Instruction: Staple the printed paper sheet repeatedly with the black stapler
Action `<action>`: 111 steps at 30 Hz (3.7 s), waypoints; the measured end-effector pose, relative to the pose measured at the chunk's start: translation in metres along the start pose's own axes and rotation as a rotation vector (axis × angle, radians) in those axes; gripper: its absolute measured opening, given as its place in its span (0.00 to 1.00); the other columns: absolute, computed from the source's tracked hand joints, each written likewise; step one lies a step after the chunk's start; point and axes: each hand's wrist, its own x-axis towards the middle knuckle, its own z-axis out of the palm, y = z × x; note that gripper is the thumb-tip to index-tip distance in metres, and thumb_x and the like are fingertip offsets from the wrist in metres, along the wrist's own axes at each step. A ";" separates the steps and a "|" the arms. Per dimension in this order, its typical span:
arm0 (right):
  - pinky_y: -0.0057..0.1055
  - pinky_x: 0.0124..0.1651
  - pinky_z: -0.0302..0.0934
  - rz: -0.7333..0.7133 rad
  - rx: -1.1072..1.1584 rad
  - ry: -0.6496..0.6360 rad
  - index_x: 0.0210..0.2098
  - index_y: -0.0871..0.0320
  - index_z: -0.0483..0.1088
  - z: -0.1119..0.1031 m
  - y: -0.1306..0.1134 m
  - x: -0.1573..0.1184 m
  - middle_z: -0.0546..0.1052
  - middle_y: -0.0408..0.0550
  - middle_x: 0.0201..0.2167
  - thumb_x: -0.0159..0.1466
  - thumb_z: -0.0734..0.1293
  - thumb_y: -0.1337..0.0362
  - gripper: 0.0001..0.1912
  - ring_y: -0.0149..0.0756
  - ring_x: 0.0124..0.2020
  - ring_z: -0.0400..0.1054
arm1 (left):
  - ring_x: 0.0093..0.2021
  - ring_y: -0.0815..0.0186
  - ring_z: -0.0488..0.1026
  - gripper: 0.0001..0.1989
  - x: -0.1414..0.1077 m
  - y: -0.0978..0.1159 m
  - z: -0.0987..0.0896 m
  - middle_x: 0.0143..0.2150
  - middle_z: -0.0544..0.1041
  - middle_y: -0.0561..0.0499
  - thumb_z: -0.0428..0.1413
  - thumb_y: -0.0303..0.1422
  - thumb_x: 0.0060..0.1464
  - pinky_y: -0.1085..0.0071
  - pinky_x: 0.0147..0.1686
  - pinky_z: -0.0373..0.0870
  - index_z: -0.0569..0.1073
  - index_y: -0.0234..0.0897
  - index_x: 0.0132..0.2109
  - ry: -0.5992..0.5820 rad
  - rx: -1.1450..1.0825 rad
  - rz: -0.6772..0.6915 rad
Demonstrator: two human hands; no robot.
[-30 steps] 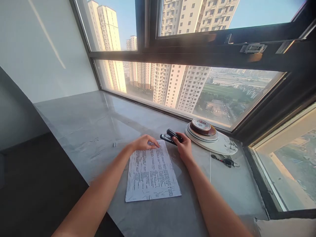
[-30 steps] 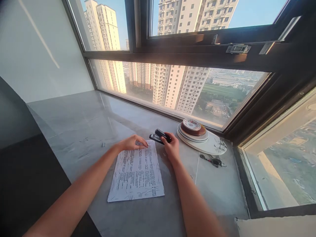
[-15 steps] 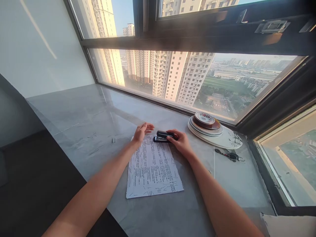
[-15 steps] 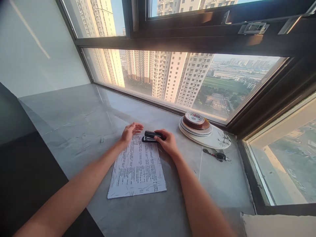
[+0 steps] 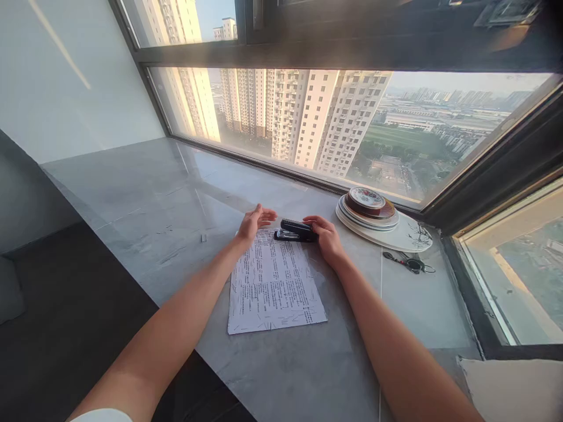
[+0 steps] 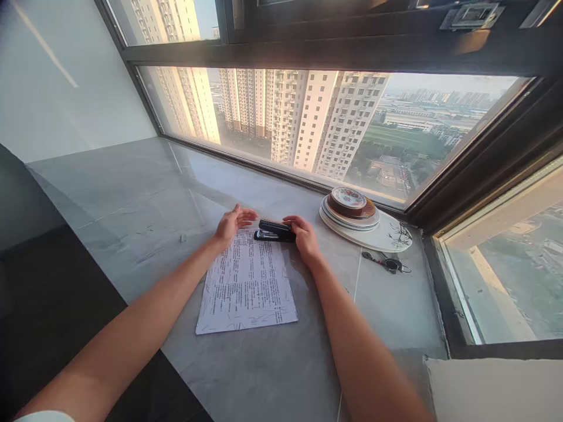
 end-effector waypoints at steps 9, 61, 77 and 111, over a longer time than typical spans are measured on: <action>0.34 0.41 0.59 -0.029 -0.074 -0.004 0.39 0.56 0.75 0.002 0.002 0.004 0.80 0.46 0.35 0.62 0.61 0.57 0.14 0.39 0.36 0.69 | 0.43 0.55 0.80 0.35 0.002 -0.001 -0.001 0.40 0.83 0.38 0.45 0.60 0.60 0.61 0.47 0.73 0.81 0.31 0.36 0.069 -0.034 -0.058; 0.32 0.37 0.62 -0.280 -0.163 0.028 0.44 0.57 0.74 0.016 -0.023 -0.018 0.74 0.46 0.36 0.57 0.73 0.55 0.18 0.38 0.36 0.67 | 0.45 0.62 0.80 0.16 0.004 0.010 -0.015 0.45 0.81 0.42 0.63 0.40 0.57 0.61 0.53 0.75 0.75 0.33 0.47 0.371 -0.221 0.125; 0.40 0.56 0.62 -0.359 -0.206 -0.481 0.52 0.52 0.75 0.024 -0.043 -0.021 0.71 0.51 0.57 0.69 0.59 0.44 0.25 0.44 0.54 0.67 | 0.29 0.65 0.74 0.17 -0.015 0.025 0.005 0.30 0.80 0.48 0.69 0.44 0.44 0.72 0.24 0.68 0.80 0.37 0.36 -0.088 0.253 0.167; 0.36 0.42 0.63 -0.152 -0.608 0.172 0.31 0.56 0.79 0.021 0.004 -0.002 0.79 0.49 0.34 0.54 0.59 0.69 0.16 0.39 0.33 0.69 | 0.32 0.54 0.78 0.19 -0.019 0.033 -0.119 0.41 0.81 0.42 0.63 0.24 0.38 0.64 0.31 0.69 0.77 0.41 0.42 0.466 1.271 -0.503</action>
